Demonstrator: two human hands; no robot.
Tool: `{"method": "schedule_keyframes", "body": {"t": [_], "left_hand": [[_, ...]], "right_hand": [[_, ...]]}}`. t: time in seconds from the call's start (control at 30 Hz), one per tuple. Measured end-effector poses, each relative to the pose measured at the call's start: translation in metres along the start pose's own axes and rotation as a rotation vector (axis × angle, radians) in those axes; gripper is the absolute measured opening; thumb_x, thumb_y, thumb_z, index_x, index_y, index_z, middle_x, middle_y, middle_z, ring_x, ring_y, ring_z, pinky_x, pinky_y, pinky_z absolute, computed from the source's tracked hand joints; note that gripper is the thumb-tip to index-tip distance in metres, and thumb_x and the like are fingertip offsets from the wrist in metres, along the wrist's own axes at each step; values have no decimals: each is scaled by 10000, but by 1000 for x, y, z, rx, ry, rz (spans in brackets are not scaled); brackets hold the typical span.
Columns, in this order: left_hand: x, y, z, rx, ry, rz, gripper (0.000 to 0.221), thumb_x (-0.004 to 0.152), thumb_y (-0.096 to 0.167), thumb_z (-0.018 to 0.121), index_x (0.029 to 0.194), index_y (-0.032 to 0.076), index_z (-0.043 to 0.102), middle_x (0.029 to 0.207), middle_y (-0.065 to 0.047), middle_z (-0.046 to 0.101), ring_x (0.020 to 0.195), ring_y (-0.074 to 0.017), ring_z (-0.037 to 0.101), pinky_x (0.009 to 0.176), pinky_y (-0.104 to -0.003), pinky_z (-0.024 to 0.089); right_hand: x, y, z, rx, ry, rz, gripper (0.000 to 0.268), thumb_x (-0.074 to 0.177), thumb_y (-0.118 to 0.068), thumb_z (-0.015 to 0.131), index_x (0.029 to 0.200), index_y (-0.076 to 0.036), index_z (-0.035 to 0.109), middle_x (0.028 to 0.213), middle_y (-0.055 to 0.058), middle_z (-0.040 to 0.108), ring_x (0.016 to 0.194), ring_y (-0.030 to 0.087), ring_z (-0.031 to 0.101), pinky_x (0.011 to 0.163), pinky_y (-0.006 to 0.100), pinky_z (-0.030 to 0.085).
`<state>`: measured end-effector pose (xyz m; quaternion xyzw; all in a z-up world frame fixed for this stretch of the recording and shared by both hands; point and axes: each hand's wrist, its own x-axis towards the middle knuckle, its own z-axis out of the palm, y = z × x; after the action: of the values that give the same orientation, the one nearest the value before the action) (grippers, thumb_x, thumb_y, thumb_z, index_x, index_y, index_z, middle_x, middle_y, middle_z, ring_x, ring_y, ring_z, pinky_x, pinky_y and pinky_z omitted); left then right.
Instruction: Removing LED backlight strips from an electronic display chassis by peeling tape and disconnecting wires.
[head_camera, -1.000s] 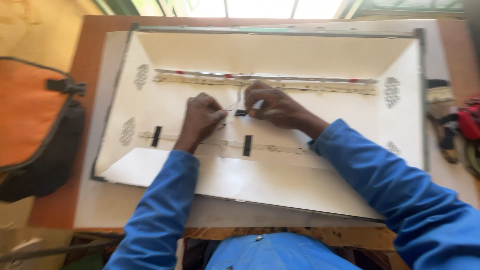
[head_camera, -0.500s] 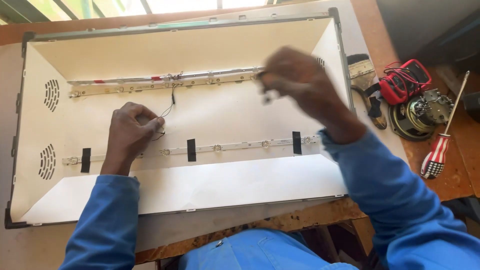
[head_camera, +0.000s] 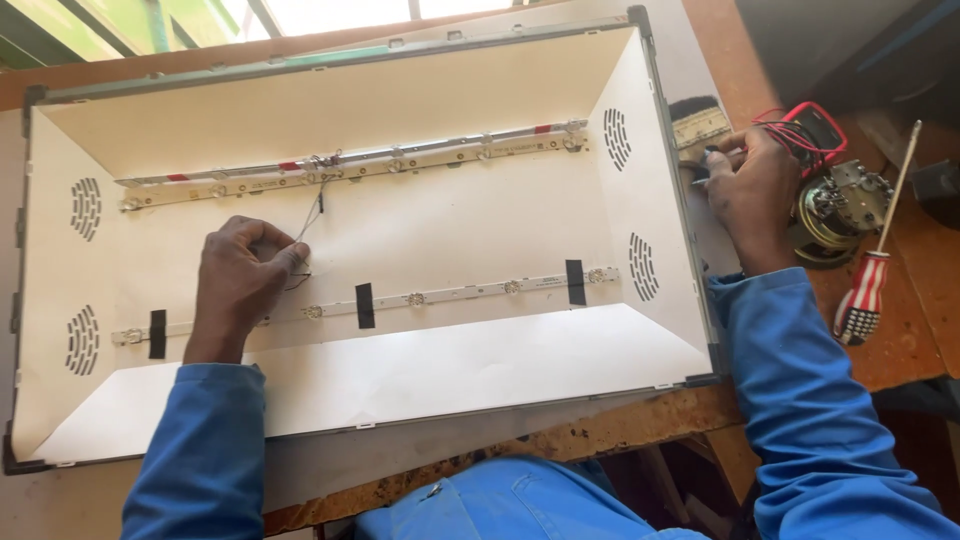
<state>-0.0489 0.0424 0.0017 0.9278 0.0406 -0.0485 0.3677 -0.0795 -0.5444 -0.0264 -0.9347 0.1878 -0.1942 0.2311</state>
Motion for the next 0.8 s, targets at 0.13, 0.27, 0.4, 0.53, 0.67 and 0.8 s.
{"method": "schedule_keyframes", "body": {"t": [0.13,0.27,0.4,0.53,0.67,0.8], "left_hand": [[2,-6,-1,16,28,47,135,830,216,802,792,99,746,977,-76,675,918,-244,615,785,-366,508],[2,-8,-2,-4,44,68,131,807,203,801,752,110,727,926,-72,664,859,-224,607,740,-354,499],[-3,-3,-3,-19,28,78,146,807,198,754,942,154,716,1055,-46,657,1024,-220,553,868,-352,485],[-21,22,3,-44,254,395,362,764,72,695,1121,132,685,1168,-98,634,1175,-321,514,1013,-425,439],[-46,64,33,-109,229,599,290,786,9,696,1060,104,684,1089,-107,637,1092,-304,533,986,-416,432],[-61,84,66,-81,-40,605,410,776,45,765,1167,103,655,1133,-98,655,1050,-317,572,923,-446,476]], "right_hand": [[17,25,21,-306,-7,-92,170,895,-249,721,995,-122,771,849,141,774,840,418,721,797,481,515],[25,10,17,-418,-54,-15,267,874,-238,712,1100,-97,733,969,266,770,906,525,700,783,566,510],[21,0,-1,-554,-56,-22,579,854,-510,882,1146,-87,617,943,257,756,858,510,706,685,551,508],[8,-10,-23,-672,109,-144,369,1066,-542,851,1090,-185,757,831,117,783,732,367,762,590,481,573],[-55,-125,-73,-37,-22,-271,170,1153,-121,865,1158,13,761,979,135,748,813,205,687,636,356,536],[-87,-189,-58,13,-504,-336,232,936,-225,804,1129,-99,776,1003,50,784,741,171,715,677,332,564]]}}
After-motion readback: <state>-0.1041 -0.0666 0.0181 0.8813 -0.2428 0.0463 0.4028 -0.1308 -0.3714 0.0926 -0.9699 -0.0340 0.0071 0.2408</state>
